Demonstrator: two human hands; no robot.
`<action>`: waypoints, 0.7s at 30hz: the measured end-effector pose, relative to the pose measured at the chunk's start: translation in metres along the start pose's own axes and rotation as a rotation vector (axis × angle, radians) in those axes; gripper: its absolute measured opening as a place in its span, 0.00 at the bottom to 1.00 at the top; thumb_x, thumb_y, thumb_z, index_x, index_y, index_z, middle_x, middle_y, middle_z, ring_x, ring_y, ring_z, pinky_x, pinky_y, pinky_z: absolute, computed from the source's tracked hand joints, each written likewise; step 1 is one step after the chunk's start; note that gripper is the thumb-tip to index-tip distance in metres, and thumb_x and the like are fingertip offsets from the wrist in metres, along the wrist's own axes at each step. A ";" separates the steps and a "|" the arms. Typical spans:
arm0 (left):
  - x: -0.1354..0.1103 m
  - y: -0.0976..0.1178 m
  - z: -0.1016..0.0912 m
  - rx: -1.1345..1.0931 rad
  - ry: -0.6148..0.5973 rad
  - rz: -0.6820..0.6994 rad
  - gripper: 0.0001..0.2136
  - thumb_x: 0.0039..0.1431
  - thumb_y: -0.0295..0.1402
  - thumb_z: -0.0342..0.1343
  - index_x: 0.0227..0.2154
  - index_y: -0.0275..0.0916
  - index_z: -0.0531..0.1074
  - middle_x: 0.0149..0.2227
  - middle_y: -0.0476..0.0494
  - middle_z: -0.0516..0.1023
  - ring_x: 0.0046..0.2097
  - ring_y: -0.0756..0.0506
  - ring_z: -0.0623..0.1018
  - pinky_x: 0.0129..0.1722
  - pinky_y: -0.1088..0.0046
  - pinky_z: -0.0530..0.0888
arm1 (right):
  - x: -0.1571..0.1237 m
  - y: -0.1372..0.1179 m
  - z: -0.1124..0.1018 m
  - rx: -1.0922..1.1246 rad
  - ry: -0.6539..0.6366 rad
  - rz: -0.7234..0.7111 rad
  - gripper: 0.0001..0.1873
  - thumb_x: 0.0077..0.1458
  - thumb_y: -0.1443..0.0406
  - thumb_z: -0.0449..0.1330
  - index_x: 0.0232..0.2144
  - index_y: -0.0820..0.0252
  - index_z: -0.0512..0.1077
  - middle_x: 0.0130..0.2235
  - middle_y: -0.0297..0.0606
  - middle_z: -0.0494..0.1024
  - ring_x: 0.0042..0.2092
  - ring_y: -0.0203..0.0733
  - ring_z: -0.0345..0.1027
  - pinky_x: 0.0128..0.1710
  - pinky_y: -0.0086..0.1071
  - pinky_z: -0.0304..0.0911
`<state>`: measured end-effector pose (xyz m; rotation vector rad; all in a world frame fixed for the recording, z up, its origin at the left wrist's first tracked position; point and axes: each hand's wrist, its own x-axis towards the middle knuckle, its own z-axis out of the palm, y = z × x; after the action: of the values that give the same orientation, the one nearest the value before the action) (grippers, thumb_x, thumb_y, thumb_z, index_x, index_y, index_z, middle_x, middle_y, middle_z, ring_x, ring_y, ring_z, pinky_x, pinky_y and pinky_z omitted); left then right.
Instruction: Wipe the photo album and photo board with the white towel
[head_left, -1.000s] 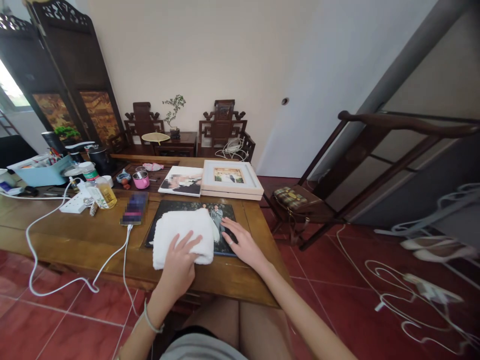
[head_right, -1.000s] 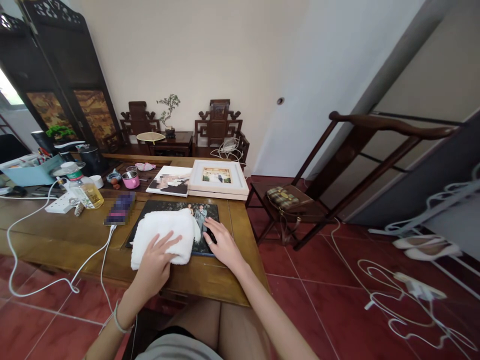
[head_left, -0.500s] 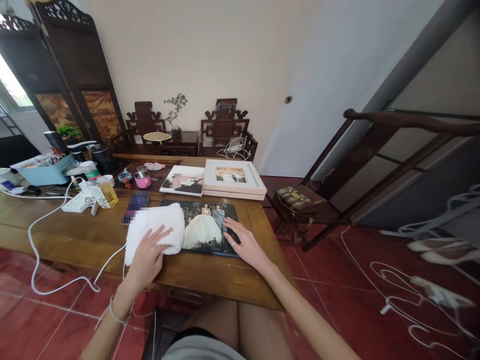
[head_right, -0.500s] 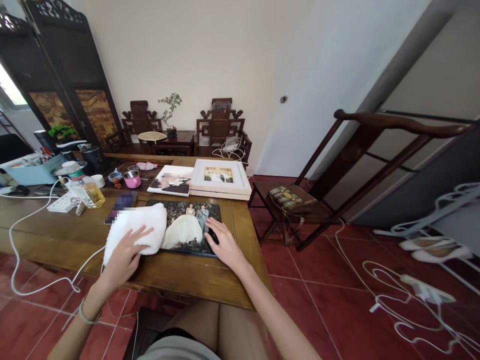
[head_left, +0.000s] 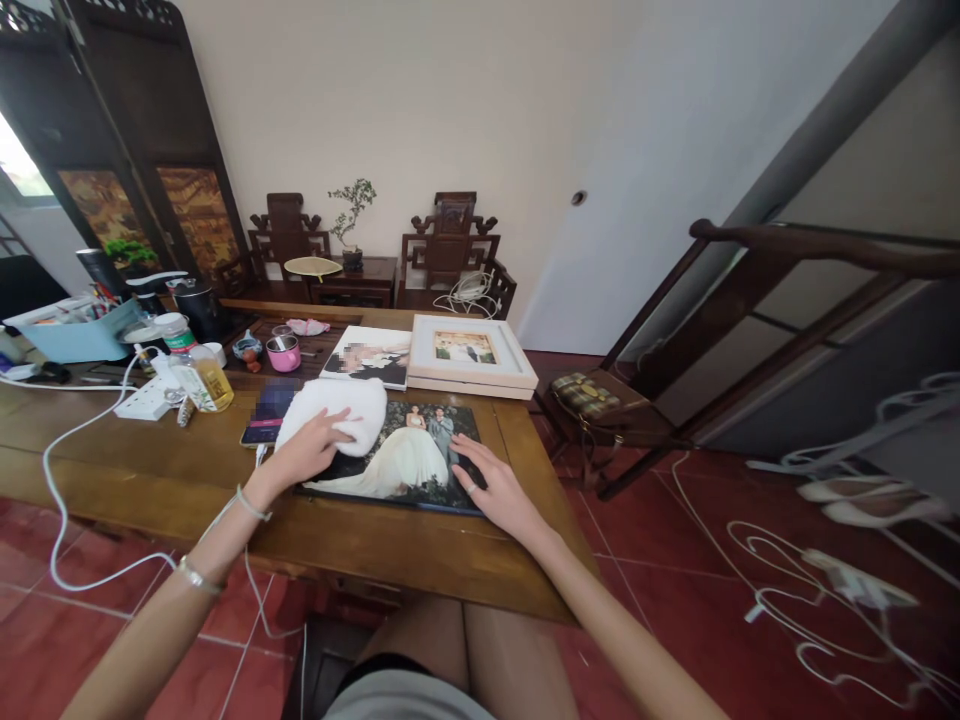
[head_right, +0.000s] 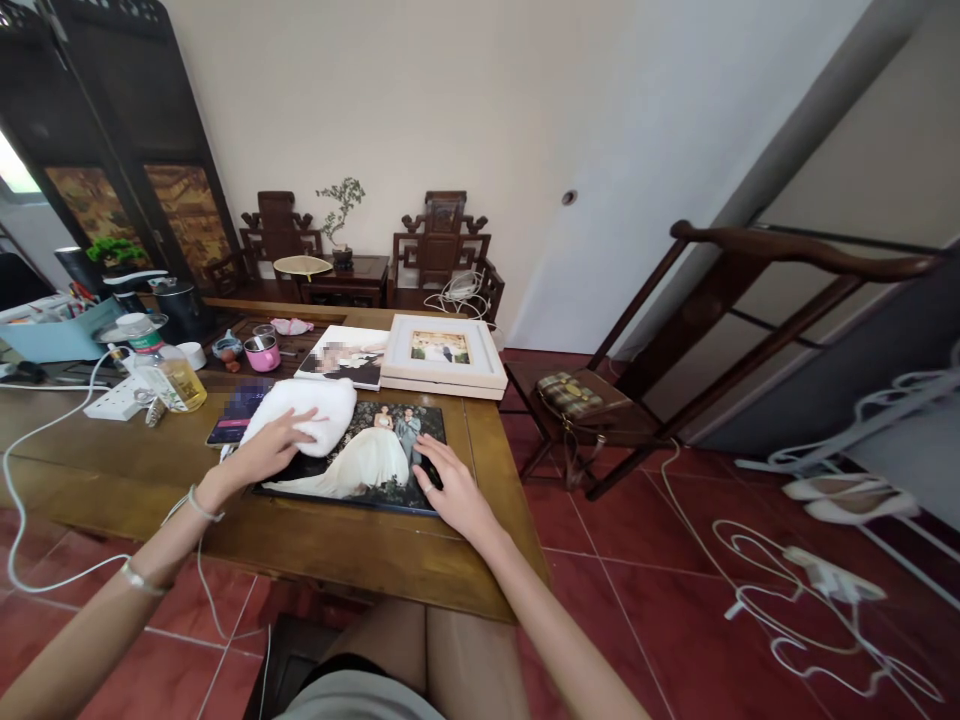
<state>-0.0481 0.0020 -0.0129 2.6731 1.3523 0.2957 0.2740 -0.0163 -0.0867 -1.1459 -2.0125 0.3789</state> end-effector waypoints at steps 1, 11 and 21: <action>-0.010 0.010 -0.001 -0.011 -0.024 0.018 0.23 0.48 0.16 0.42 0.41 0.38 0.77 0.60 0.45 0.65 0.65 0.46 0.57 0.65 0.58 0.51 | 0.000 0.000 0.000 -0.001 0.001 -0.002 0.17 0.59 0.61 0.53 0.49 0.57 0.72 0.55 0.45 0.73 0.60 0.48 0.62 0.60 0.49 0.58; -0.031 0.030 -0.007 -0.007 -0.181 0.123 0.28 0.46 0.13 0.42 0.44 0.41 0.76 0.66 0.51 0.51 0.68 0.44 0.46 0.66 0.55 0.47 | 0.000 0.001 0.001 -0.001 0.007 -0.010 0.17 0.59 0.61 0.54 0.48 0.58 0.72 0.55 0.47 0.72 0.59 0.49 0.63 0.60 0.49 0.58; 0.041 -0.026 0.005 0.188 -0.022 0.008 0.23 0.53 0.17 0.43 0.50 0.35 0.71 0.61 0.38 0.64 0.65 0.41 0.58 0.64 0.51 0.51 | 0.000 0.001 0.000 -0.019 -0.011 -0.003 0.17 0.59 0.62 0.53 0.49 0.59 0.71 0.55 0.48 0.72 0.60 0.50 0.62 0.60 0.52 0.57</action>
<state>-0.0438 0.0506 -0.0184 2.8234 1.4297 0.1459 0.2745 -0.0155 -0.0874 -1.1545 -2.0310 0.3655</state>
